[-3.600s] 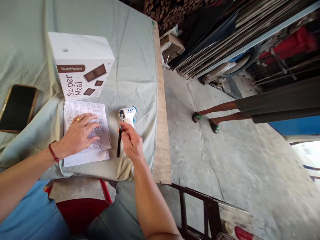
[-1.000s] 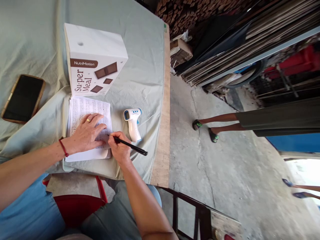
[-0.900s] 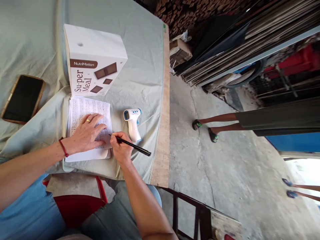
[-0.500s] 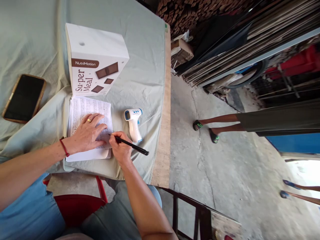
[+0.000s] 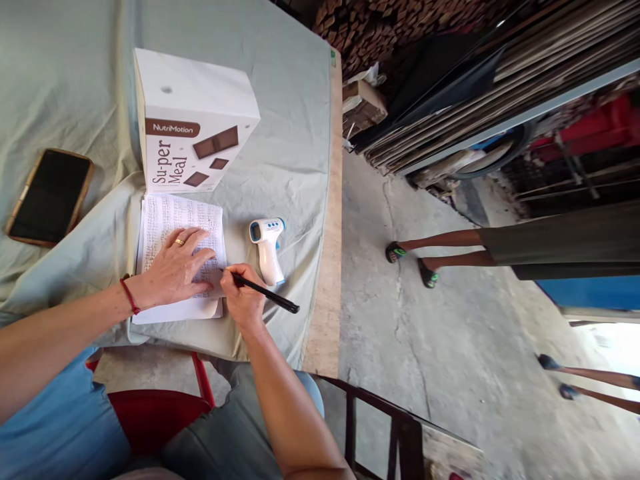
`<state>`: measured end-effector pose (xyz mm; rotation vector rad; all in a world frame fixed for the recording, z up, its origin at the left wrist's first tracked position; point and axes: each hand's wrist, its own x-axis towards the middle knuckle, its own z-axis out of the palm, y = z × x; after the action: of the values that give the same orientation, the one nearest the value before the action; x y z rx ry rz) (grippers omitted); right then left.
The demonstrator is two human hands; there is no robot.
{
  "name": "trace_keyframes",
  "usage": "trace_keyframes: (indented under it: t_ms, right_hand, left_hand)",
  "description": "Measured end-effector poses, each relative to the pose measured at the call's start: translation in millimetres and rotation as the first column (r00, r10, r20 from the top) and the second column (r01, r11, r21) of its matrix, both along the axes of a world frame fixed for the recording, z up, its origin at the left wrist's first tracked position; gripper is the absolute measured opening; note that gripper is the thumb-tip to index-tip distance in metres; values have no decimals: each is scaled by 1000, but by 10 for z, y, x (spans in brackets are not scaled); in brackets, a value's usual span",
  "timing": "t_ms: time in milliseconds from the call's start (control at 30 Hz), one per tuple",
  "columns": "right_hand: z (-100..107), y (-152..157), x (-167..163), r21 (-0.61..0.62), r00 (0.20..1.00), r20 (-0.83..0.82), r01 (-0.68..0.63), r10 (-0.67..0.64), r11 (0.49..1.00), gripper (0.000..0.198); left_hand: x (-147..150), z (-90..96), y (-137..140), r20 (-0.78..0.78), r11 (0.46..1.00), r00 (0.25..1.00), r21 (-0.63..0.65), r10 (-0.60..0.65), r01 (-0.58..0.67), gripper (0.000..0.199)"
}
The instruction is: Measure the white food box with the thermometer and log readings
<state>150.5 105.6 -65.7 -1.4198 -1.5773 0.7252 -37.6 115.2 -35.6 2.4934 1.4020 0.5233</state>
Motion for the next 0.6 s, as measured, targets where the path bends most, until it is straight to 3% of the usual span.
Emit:
trace_keyframes:
  t_ms: [167,300,433,533,600]
  right_hand:
    - [-11,-1,59,58,995,77,-60,55,997,12]
    - [-8,77,190,218,963,239,-182,128,959,19]
    - [-67,201,276,262,880,456,-276,134,925,41]
    - [-77,250,263,288,844,519,-319,133,903,49]
    - [-51,265,258,379,860,509,-268,43,886,47]
  left_hand:
    - [-8,2,-5,4,1000,1000,4,1,-1,45]
    - [-23,-11,-9,-9,999,1000,34,-4,4,46]
    - [-80,50,28,123,999,992,39,-7,3,25]
    - [-209,172,112,338,970,932,148,132,-191,9]
    - [-356,238,210,455,886,851,234,264,-400,15]
